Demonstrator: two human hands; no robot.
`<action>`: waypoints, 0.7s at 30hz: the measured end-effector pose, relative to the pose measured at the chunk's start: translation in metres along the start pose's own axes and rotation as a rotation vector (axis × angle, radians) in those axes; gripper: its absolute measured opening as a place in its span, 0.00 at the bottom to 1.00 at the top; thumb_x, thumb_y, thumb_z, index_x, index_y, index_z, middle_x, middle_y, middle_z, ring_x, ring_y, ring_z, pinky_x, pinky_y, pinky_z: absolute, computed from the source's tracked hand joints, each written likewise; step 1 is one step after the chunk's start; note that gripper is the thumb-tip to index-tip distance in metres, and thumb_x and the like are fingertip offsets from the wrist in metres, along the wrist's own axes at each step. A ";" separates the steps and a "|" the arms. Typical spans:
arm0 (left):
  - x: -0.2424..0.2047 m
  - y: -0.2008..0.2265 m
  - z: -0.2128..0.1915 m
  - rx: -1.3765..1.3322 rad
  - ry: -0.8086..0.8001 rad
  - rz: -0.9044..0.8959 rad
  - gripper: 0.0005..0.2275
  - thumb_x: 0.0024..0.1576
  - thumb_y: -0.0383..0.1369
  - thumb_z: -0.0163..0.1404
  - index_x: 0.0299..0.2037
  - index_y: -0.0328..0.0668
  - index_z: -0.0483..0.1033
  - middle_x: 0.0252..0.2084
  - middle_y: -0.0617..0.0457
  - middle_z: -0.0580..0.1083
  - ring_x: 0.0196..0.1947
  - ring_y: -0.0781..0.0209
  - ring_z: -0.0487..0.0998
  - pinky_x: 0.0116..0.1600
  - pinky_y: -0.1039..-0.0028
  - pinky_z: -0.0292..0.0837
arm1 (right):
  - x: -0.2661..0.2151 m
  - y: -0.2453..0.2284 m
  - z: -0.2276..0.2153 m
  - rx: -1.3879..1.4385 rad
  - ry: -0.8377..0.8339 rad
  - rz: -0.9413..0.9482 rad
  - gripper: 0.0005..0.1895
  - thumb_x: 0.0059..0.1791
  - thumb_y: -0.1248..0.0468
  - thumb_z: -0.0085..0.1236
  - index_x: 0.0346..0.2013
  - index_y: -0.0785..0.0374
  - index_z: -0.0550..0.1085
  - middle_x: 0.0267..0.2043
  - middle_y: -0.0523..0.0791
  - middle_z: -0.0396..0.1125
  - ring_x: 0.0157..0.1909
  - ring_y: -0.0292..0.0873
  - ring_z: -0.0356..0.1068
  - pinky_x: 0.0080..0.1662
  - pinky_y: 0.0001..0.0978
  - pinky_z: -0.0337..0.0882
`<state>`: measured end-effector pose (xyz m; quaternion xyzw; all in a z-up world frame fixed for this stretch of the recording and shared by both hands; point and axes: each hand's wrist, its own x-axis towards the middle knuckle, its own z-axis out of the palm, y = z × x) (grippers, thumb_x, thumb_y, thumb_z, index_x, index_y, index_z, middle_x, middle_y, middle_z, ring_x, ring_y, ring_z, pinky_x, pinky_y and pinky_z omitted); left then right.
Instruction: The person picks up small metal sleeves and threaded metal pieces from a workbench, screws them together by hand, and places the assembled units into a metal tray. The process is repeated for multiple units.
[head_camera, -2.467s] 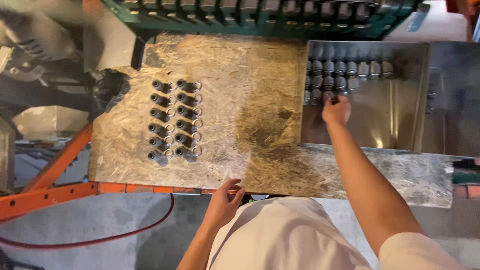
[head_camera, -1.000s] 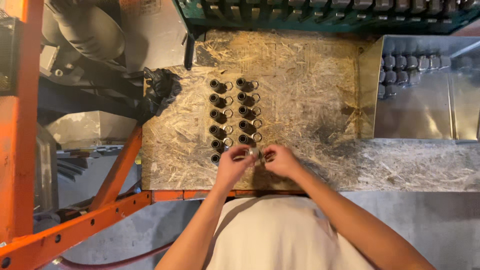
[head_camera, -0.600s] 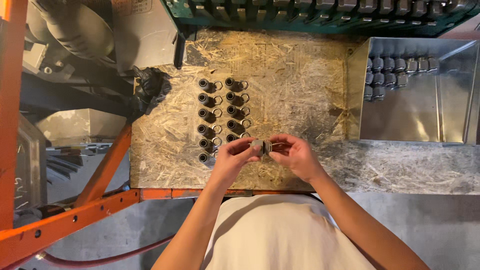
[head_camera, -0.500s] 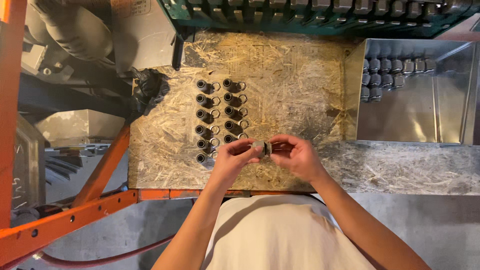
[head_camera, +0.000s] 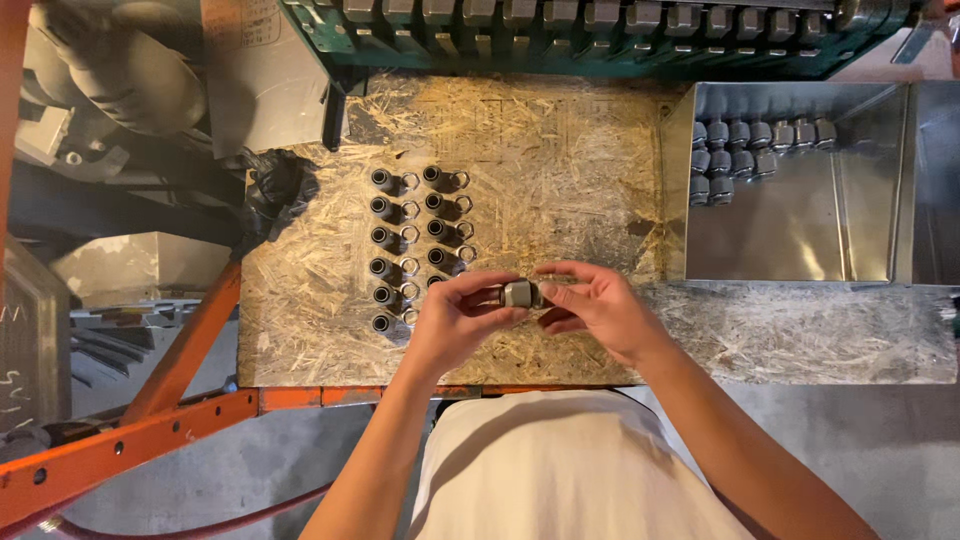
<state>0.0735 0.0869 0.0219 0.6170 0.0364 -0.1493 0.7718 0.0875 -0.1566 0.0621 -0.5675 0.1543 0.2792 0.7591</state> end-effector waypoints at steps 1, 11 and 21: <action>0.001 -0.003 0.001 -0.027 0.009 0.010 0.25 0.50 0.16 0.75 0.60 0.30 0.88 0.59 0.40 0.85 0.57 0.49 0.88 0.59 0.61 0.91 | -0.006 -0.009 0.004 -0.065 0.012 -0.013 0.21 0.59 0.69 0.65 0.66 0.74 0.80 0.50 0.68 0.82 0.43 0.57 0.86 0.47 0.45 0.90; 0.004 0.006 0.009 -0.099 -0.012 0.070 0.26 0.50 0.16 0.75 0.61 0.24 0.86 0.57 0.35 0.85 0.55 0.48 0.89 0.58 0.62 0.92 | -0.022 -0.045 0.012 -0.551 0.054 0.011 0.27 0.63 0.47 0.61 0.46 0.71 0.88 0.33 0.60 0.84 0.23 0.43 0.79 0.25 0.29 0.78; 0.005 0.027 0.017 -0.139 -0.013 0.115 0.25 0.51 0.16 0.74 0.61 0.23 0.85 0.55 0.36 0.86 0.54 0.51 0.89 0.58 0.65 0.92 | -0.045 -0.059 0.021 -0.610 0.009 -0.266 0.35 0.68 0.40 0.27 0.59 0.69 0.70 0.54 0.65 0.71 0.55 0.65 0.72 0.59 0.58 0.76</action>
